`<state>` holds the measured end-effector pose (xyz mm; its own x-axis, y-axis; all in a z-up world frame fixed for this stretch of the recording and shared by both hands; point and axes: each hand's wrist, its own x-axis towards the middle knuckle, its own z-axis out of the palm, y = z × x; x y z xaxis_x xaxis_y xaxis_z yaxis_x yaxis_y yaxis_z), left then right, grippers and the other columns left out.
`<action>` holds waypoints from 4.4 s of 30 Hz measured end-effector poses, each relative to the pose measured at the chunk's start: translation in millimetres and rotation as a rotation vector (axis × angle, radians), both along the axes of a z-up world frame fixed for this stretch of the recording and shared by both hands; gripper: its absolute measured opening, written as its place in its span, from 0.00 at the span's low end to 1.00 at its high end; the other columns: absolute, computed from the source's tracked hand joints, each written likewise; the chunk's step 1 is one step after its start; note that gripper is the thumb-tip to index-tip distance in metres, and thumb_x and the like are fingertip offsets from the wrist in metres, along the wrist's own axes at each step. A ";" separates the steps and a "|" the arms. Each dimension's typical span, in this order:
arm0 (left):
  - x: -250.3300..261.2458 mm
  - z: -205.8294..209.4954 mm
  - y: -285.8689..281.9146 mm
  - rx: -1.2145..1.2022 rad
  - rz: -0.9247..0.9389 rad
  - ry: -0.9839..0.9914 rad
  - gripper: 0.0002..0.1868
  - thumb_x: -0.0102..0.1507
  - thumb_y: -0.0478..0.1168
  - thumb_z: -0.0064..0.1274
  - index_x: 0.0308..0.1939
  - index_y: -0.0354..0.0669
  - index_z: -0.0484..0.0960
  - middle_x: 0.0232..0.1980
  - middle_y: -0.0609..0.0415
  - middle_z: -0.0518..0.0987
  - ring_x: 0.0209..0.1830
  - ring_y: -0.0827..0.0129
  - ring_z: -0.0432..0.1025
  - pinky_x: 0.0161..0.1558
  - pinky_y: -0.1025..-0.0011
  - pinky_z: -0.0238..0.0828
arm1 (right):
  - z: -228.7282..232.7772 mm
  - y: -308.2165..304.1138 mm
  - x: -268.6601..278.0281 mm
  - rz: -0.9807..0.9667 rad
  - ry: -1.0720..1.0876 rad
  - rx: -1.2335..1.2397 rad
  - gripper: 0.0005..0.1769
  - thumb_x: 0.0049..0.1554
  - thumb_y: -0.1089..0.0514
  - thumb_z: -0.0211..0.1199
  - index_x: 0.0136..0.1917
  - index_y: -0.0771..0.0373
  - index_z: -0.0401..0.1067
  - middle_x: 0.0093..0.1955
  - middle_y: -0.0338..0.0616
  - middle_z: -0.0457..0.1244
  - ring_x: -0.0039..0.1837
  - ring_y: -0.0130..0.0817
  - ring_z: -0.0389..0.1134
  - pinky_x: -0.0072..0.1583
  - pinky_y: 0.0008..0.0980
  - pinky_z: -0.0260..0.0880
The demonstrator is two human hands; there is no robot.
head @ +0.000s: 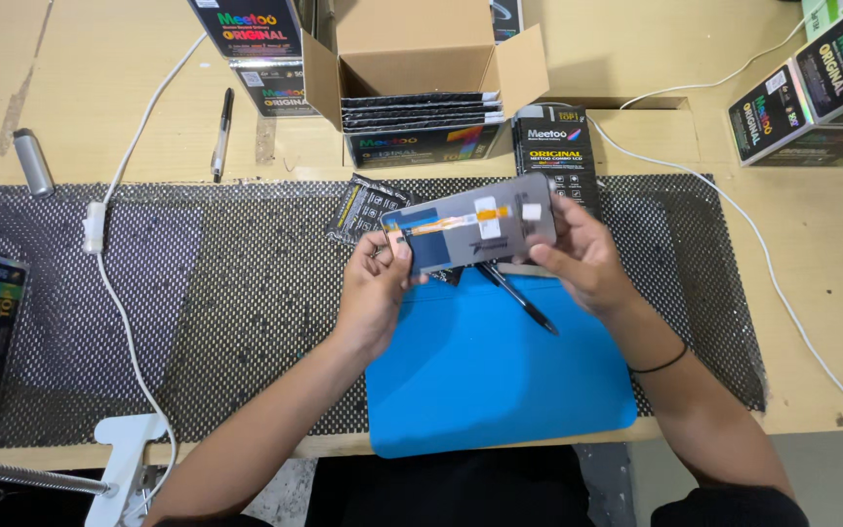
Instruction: The person unpacks a smartphone screen assembly from a Meetoo box, removes the protective plastic film, and wipes the screen with a cloth. They then place the screen back into the box and repeat the process with another screen assembly.
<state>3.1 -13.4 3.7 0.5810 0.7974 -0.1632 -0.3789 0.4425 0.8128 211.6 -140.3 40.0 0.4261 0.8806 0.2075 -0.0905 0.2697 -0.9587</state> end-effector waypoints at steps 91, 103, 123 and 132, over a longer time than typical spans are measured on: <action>-10.0 22.8 16.9 1.583 -0.053 0.728 0.60 0.44 0.55 0.76 0.74 0.37 0.65 0.51 0.45 0.75 0.48 0.53 0.71 0.44 0.64 0.60 | -18.4 0.1 23.1 -0.661 0.028 0.035 0.27 0.74 0.60 0.43 0.82 0.54 0.41 0.57 0.45 0.57 0.52 0.36 0.73 0.51 0.28 0.83; -9.1 17.5 13.8 1.628 0.095 0.737 0.58 0.43 0.54 0.75 0.72 0.37 0.67 0.52 0.45 0.75 0.50 0.53 0.70 0.48 0.60 0.62 | -42.5 2.8 22.9 -0.583 -0.036 0.002 0.25 0.72 0.61 0.45 0.80 0.58 0.46 0.57 0.52 0.61 0.52 0.39 0.73 0.49 0.30 0.82; -11.3 16.2 9.2 1.625 0.109 0.757 0.62 0.47 0.69 0.69 0.74 0.35 0.64 0.51 0.42 0.72 0.50 0.51 0.68 0.48 0.59 0.59 | -26.9 -1.2 10.2 -0.495 -0.069 0.059 0.23 0.72 0.59 0.46 0.78 0.58 0.48 0.49 0.48 0.61 0.48 0.38 0.71 0.47 0.30 0.80; -6.0 4.7 11.8 1.576 0.067 0.747 0.59 0.49 0.64 0.70 0.74 0.33 0.64 0.52 0.41 0.72 0.50 0.49 0.70 0.46 0.59 0.62 | -62.9 -2.7 -39.8 0.013 -0.215 -0.193 0.33 0.58 0.55 0.62 0.72 0.64 0.54 0.67 0.59 0.62 0.61 0.42 0.67 0.57 0.39 0.72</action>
